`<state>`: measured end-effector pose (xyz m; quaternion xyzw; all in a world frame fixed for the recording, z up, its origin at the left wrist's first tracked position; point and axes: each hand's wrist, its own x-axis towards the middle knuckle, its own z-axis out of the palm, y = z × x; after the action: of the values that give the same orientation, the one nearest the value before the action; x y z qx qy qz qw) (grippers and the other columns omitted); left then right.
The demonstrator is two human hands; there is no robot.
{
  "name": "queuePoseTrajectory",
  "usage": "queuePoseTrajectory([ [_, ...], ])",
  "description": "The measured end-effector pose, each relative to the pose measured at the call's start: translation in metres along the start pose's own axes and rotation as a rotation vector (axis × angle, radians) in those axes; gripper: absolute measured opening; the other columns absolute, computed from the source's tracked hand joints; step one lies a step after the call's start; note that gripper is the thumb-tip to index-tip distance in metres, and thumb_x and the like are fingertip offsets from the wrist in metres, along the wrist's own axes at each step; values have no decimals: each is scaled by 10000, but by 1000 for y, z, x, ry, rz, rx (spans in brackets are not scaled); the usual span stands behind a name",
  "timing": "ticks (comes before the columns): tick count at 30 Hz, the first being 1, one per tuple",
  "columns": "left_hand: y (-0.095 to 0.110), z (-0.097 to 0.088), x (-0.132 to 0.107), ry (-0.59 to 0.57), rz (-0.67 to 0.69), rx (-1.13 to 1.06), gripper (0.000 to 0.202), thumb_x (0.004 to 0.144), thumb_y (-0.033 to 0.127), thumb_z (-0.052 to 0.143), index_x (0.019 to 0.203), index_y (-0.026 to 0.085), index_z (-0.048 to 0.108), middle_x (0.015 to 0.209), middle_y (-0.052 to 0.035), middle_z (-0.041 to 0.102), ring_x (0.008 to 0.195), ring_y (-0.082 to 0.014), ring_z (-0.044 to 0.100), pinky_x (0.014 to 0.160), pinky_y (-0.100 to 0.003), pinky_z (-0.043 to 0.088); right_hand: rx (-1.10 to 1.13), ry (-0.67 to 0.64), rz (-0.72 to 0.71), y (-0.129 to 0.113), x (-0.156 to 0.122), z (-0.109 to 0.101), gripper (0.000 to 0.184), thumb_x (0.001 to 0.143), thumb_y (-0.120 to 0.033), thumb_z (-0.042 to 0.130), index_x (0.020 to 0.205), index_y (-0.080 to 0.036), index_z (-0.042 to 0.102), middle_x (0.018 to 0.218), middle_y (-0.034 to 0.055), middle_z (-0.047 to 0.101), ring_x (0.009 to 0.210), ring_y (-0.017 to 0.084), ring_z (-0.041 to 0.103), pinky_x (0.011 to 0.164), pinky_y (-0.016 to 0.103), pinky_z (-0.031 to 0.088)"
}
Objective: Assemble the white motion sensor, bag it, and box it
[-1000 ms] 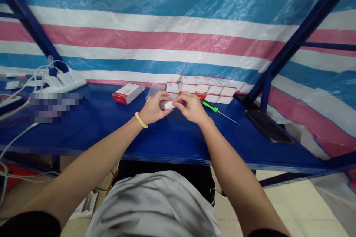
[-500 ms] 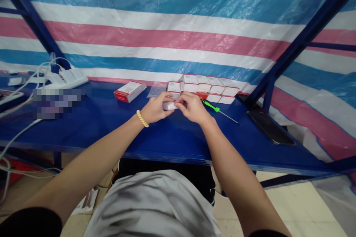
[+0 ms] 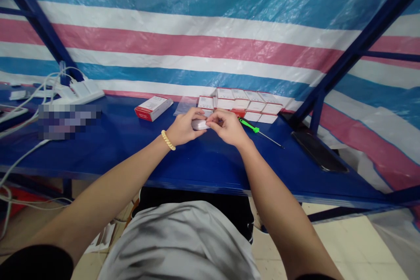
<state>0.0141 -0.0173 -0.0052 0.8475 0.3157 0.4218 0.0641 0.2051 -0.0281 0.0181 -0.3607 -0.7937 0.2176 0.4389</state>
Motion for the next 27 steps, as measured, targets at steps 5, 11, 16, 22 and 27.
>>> queuePoseTrajectory([
  [5, 0, -1, -1, -11, 39, -26, 479, 749, 213, 735, 1146, 198, 467, 1072, -69, 719, 989, -208, 700, 816, -299, 543, 103, -54, 99, 1, -1, -2, 186, 725, -335, 695, 742, -162, 631, 645, -15, 558, 539, 84, 473, 522, 256, 364],
  [11, 0, -2, -1, 13, 121, -18, 359, 747, 233, 739, 1047, 194, 544, 989, -39, 717, 878, -176, 704, 760, -276, 537, 239, -52, 201, 2, 3, -4, 310, 599, -361, 802, 746, -156, 622, 662, -15, 584, 590, 86, 504, 531, 244, 368],
  [16, 2, -4, 0, 61, 210, -67, 245, 736, 237, 744, 949, 191, 633, 904, -25, 726, 804, -159, 689, 737, -277, 535, 355, -78, 296, 3, 4, -5, 375, 555, -406, 836, 696, -166, 584, 599, -42, 558, 483, 45, 427, 440, 216, 295],
  [22, 4, -4, 1, 111, 307, -145, 173, 785, 284, 705, 938, 207, 682, 933, -43, 735, 847, -168, 696, 794, -325, 559, 450, -79, 372, 1, 4, -4, 394, 521, -396, 852, 677, -170, 569, 566, -50, 545, 458, 42, 419, 392, 204, 281],
  [27, 4, -4, 0, 185, 400, -136, 174, 791, 262, 706, 953, 202, 687, 931, -43, 736, 848, -157, 698, 795, -298, 569, 546, -95, 480, -3, 5, -3, 408, 504, -381, 859, 703, -172, 571, 572, -51, 550, 444, 42, 437, 371, 190, 273],
])
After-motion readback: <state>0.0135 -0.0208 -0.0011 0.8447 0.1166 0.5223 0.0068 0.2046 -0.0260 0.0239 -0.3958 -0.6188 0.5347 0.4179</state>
